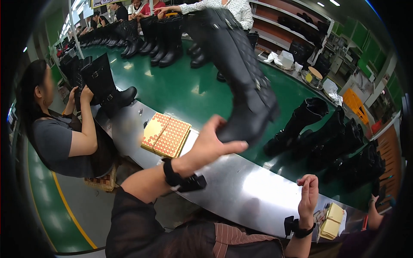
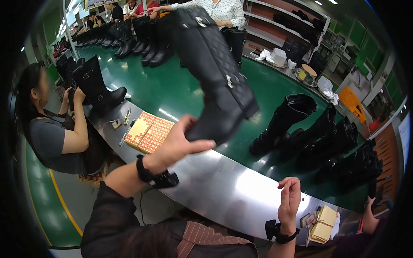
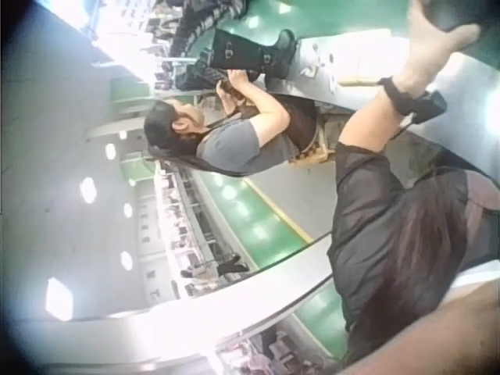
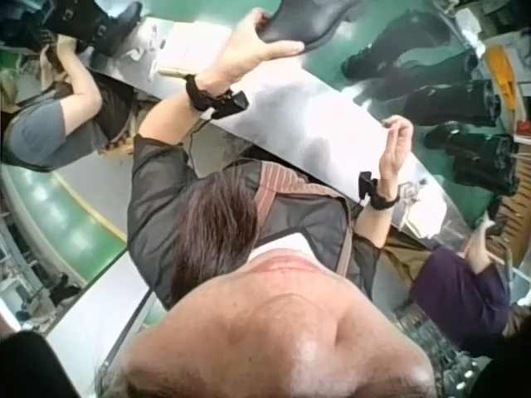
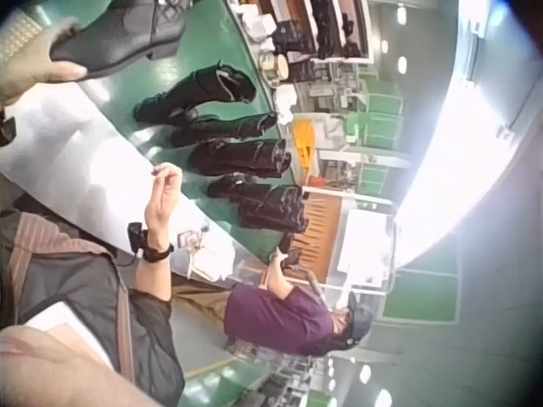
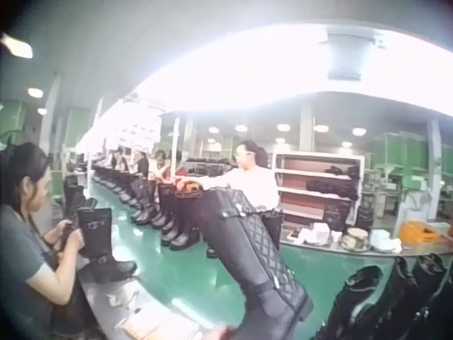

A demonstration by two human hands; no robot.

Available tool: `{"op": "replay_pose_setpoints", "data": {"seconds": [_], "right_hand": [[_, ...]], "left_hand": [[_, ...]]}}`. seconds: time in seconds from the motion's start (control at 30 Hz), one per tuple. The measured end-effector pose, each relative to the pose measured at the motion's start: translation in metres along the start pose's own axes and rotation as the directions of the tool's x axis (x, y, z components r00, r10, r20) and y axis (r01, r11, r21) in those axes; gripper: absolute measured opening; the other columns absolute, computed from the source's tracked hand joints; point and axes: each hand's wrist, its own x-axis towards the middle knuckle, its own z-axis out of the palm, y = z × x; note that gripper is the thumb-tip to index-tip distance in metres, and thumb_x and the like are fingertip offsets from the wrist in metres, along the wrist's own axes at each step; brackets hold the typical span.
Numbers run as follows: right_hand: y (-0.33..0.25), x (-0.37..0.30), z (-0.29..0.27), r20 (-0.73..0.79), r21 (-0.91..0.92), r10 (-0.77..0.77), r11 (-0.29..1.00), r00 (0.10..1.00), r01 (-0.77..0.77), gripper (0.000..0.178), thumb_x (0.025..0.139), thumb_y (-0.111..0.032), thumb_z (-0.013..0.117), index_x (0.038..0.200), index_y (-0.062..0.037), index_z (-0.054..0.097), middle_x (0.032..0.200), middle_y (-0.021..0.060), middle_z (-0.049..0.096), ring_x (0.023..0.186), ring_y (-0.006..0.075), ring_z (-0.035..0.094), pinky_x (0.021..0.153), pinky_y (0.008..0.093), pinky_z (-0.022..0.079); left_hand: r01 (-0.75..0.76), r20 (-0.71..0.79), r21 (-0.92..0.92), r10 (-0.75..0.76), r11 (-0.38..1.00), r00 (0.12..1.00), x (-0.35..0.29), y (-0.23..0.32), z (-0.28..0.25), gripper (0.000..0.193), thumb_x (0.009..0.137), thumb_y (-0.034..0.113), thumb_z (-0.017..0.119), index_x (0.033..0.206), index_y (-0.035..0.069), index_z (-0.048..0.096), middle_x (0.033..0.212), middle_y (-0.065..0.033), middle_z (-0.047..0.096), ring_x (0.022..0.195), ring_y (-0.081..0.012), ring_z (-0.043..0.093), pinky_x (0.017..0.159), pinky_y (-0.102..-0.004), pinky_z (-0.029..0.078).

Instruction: Inspecting and preparing black leather boots on a factory conveyor belt.

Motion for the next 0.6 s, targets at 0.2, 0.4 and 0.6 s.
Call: {"op": "replay_pose_setpoints", "data": {"seconds": [0.2,0.4,0.6], "right_hand": [[0.088,-0.027,0.008,-0.021,-0.44,0.282,0.859,0.959,-0.262,0.028,0.095,-0.015,0.054,0.073,0.0018,0.049,0.065,0.0103,0.051,0.06,0.0197,0.049,0.057,0.0326,0.04],[0.138,-0.044,0.022,-0.146,-0.368,0.33,0.857,0.933,-0.361,0.026,0.091,-0.013,0.061,0.069,-0.0002,0.055,0.065,0.0093,0.054,0.059,0.0196,0.053,0.057,0.0323,0.041],[0.114,-0.029,0.036,-0.167,-0.449,0.294,0.827,0.941,-0.338,0.019,0.09,-0.012,0.062,0.076,0.0003,0.059,0.071,0.01,0.058,0.065,0.0215,0.055,0.062,0.033,0.044]], "left_hand": [[0.11,-0.343,0.768,0.26,0.631,0.903,0.141,-0.04,-0.113,0.07,0.057,0.026,0.084,0.109,-0.003,0.049,0.103,-0.0213,0.06,0.095,-0.0335,0.061,0.085,-0.0394,0.05],[0.242,-0.412,0.788,0.194,0.566,0.89,0.278,-0.118,-0.144,0.072,0.054,0.024,0.083,0.111,-0.003,0.049,0.101,-0.0208,0.06,0.096,-0.0369,0.06,0.086,-0.0424,0.05],[0.401,-0.419,0.856,-0.015,0.325,0.908,0.428,-0.203,-0.141,0.098,0.081,0.056,0.067,0.154,0.033,0.005,0.161,-0.0147,0.0,0.147,-0.0363,0.009,0.111,-0.0652,0.016]]}}
